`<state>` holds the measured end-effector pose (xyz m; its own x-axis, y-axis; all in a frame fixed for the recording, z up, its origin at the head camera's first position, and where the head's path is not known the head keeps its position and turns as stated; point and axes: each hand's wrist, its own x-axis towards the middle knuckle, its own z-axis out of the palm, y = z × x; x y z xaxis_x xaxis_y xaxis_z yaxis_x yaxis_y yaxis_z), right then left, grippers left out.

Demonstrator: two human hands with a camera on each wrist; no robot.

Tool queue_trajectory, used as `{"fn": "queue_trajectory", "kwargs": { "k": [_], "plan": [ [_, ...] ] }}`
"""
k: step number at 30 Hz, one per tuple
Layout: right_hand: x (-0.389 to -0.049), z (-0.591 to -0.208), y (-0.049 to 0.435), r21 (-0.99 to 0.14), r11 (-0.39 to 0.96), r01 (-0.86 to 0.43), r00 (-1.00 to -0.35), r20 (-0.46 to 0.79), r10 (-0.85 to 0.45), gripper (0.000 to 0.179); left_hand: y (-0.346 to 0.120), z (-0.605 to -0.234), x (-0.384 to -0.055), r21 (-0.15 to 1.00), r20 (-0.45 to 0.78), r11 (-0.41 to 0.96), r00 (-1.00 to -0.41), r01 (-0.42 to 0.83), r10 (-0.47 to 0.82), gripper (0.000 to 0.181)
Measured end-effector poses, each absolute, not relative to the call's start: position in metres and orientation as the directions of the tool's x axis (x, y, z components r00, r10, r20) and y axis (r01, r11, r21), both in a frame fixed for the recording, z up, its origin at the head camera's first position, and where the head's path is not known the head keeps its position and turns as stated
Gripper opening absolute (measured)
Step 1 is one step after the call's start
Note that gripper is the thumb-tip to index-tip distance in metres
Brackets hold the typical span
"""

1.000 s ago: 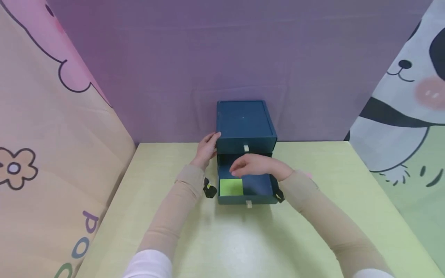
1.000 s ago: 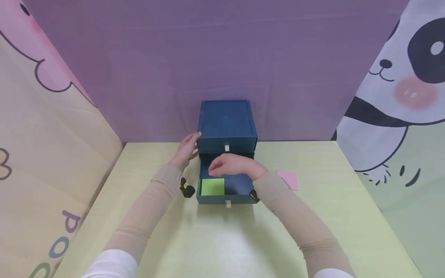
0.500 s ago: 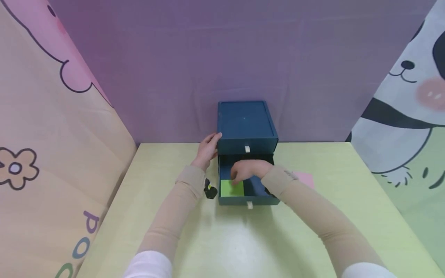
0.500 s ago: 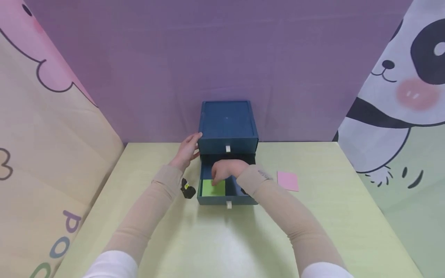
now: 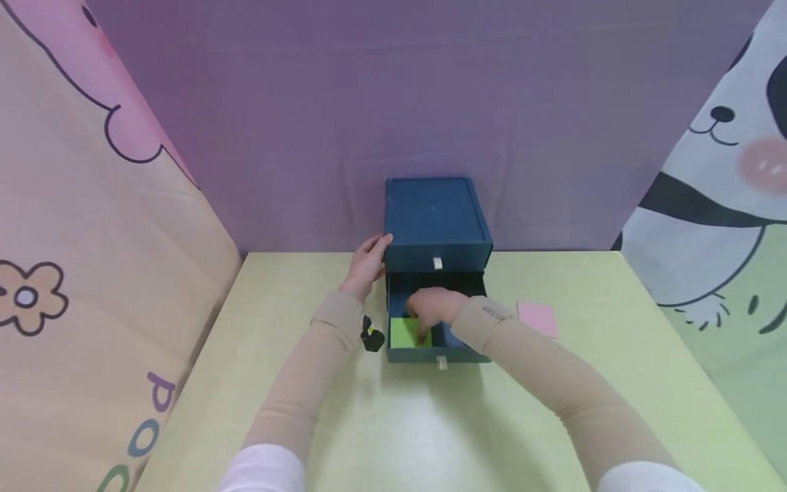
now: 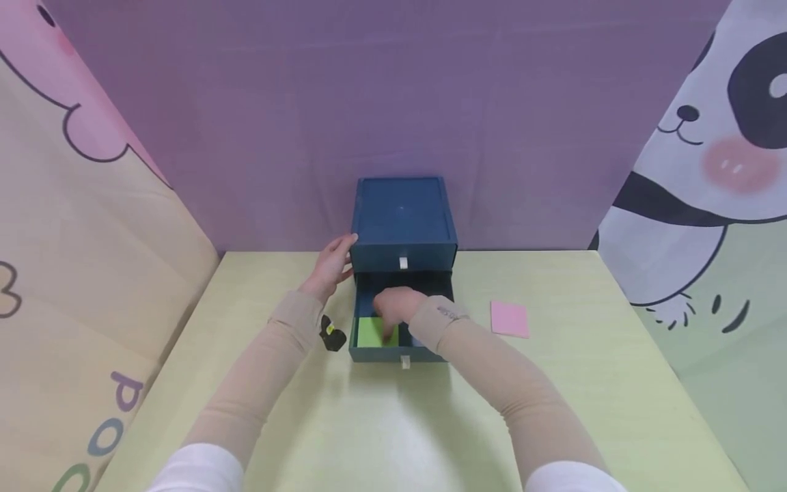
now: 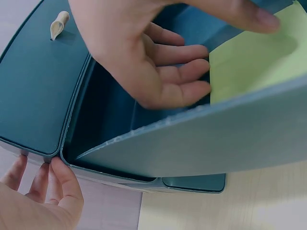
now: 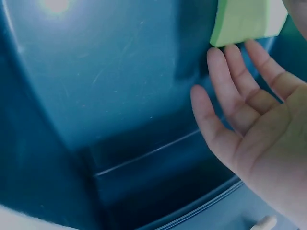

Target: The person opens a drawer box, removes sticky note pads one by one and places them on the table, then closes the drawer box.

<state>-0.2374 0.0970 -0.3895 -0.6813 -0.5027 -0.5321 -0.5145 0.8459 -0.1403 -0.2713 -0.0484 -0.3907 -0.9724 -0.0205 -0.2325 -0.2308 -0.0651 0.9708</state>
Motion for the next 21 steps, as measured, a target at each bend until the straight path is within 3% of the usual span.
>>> {"fn": "queue_trajectory", "kwargs": {
  "k": [9, 21],
  "plan": [
    [-0.2359, -0.3972, 0.0896, 0.002, 0.823, -0.568, -0.714, -0.498, -0.492, 0.048, -0.0488, -0.3909, -0.2715, 0.972, -0.229, -0.062, -0.973, -0.228, -0.019, 0.060],
    [-0.2360, -0.4010, 0.0868, -0.013, 0.826, -0.564, -0.714, -0.493, -0.496, 0.052, -0.0492, -0.3902, -0.2686, 0.972, -0.232, -0.054, -0.972, -0.230, -0.025, 0.058]
  ]
}}
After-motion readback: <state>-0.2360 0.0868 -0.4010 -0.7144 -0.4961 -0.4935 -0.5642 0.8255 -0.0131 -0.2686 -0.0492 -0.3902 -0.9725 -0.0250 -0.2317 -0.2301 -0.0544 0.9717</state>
